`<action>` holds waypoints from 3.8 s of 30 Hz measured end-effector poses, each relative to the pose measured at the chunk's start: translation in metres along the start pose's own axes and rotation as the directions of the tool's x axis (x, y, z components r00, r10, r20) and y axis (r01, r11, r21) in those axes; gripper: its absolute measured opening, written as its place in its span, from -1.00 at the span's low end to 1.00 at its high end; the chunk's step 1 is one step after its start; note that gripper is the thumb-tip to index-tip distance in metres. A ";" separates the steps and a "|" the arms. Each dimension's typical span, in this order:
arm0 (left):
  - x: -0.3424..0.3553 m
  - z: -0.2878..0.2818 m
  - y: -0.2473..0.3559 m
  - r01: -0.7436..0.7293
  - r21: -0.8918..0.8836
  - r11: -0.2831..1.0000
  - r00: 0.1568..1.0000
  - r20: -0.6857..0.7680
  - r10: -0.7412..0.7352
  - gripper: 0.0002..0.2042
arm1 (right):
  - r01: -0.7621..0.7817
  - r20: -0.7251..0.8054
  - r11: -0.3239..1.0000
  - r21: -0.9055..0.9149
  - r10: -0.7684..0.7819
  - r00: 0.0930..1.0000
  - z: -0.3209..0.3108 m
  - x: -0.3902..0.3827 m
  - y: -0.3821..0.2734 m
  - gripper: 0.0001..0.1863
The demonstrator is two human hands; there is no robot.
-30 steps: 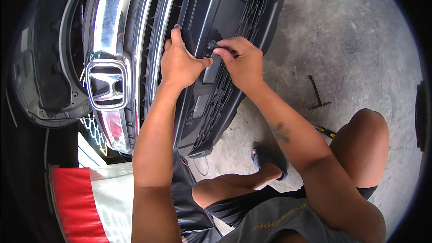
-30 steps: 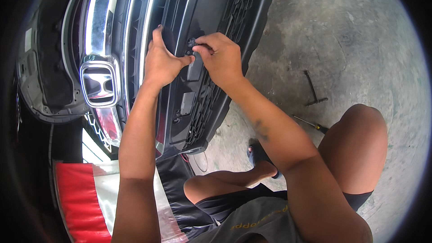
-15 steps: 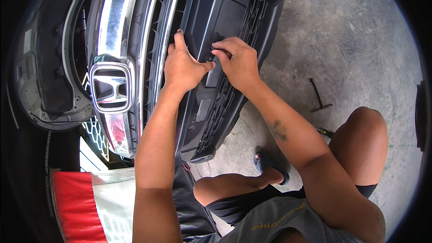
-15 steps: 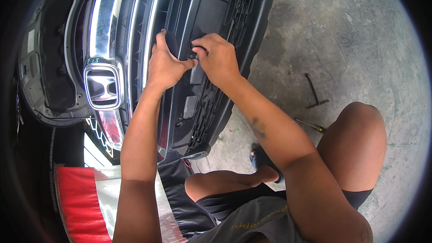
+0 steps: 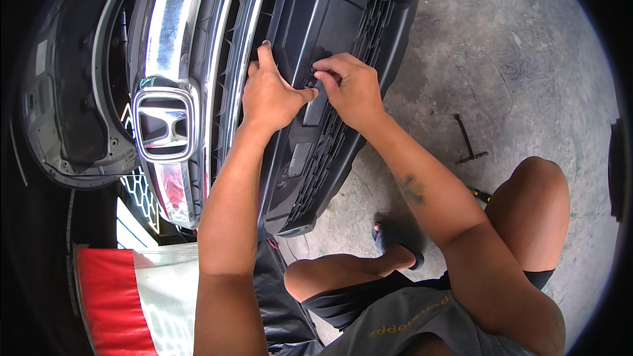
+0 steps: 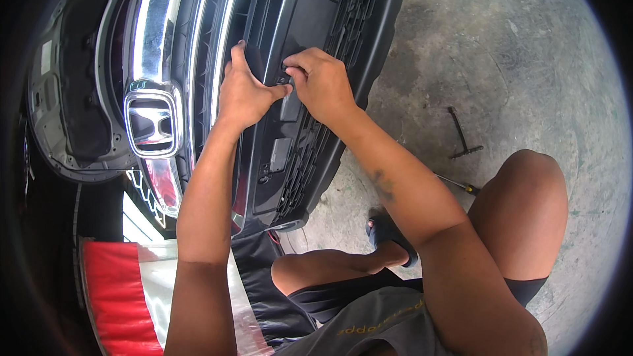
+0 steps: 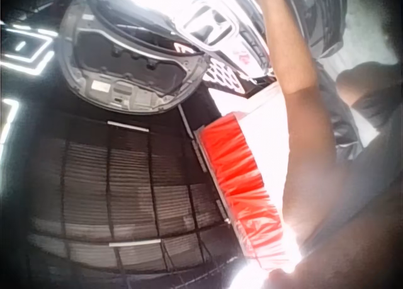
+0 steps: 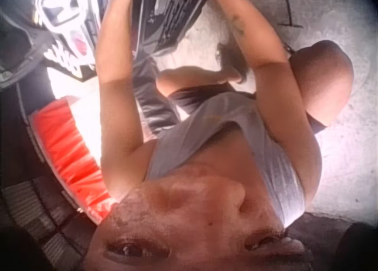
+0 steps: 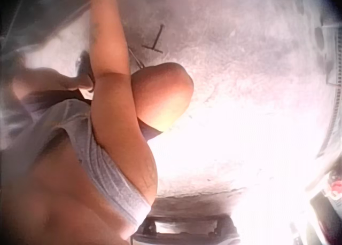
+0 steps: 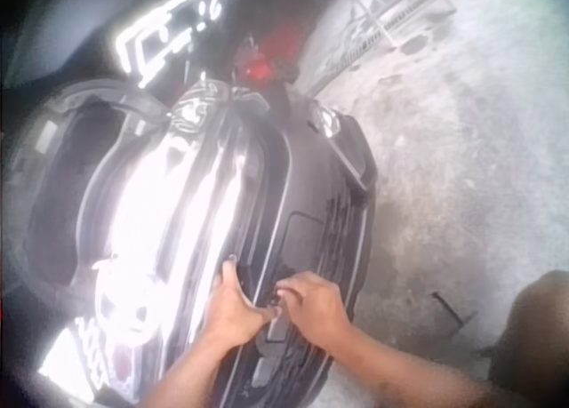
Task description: The person aligns a car bumper to the front of a Honda and secures it using a T-handle wrench and screwdriver. They tighten multiple fasteners along the lower edge and grille area, checking fit and repositioning as needed.
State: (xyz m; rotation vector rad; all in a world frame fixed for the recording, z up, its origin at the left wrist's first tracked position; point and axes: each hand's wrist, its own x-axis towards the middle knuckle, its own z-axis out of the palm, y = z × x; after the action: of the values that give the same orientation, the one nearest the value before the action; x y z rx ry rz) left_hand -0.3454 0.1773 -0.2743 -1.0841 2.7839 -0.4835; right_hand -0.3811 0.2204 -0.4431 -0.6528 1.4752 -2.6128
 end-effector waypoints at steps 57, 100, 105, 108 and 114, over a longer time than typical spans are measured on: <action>0.001 0.000 0.002 -0.004 -0.010 1.000 1.000 -0.012 0.004 0.23 | -0.172 -0.137 0.958 0.229 0.206 0.969 -0.020 0.004 0.016 -0.70; 0.003 0.003 -0.003 -0.045 0.013 0.999 0.999 -0.019 0.045 0.24 | 0.062 -0.121 0.977 -0.204 -0.088 0.989 0.008 -0.007 0.004 -0.86; 0.003 0.004 -0.003 -0.044 0.027 0.999 0.999 -0.021 0.044 0.24 | 0.024 -0.146 0.980 -0.198 -0.054 0.988 0.010 -0.005 0.000 -0.87; 0.002 0.004 -0.005 -0.048 0.029 0.998 0.998 -0.025 0.049 0.24 | 0.037 -0.137 0.978 -0.204 -0.066 0.988 0.011 -0.006 -0.001 -0.88; 0.004 0.005 -0.004 -0.055 0.035 0.998 0.998 -0.029 0.056 0.23 | 0.181 -0.133 0.957 -0.227 -0.215 0.968 0.011 -0.006 0.008 -0.88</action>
State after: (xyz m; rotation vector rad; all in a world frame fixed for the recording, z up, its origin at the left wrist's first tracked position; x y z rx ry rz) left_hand -0.3443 0.1707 -0.2776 -0.9983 2.8122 -0.5430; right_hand -0.3721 0.2089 -0.4468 -0.6590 1.8485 -2.7321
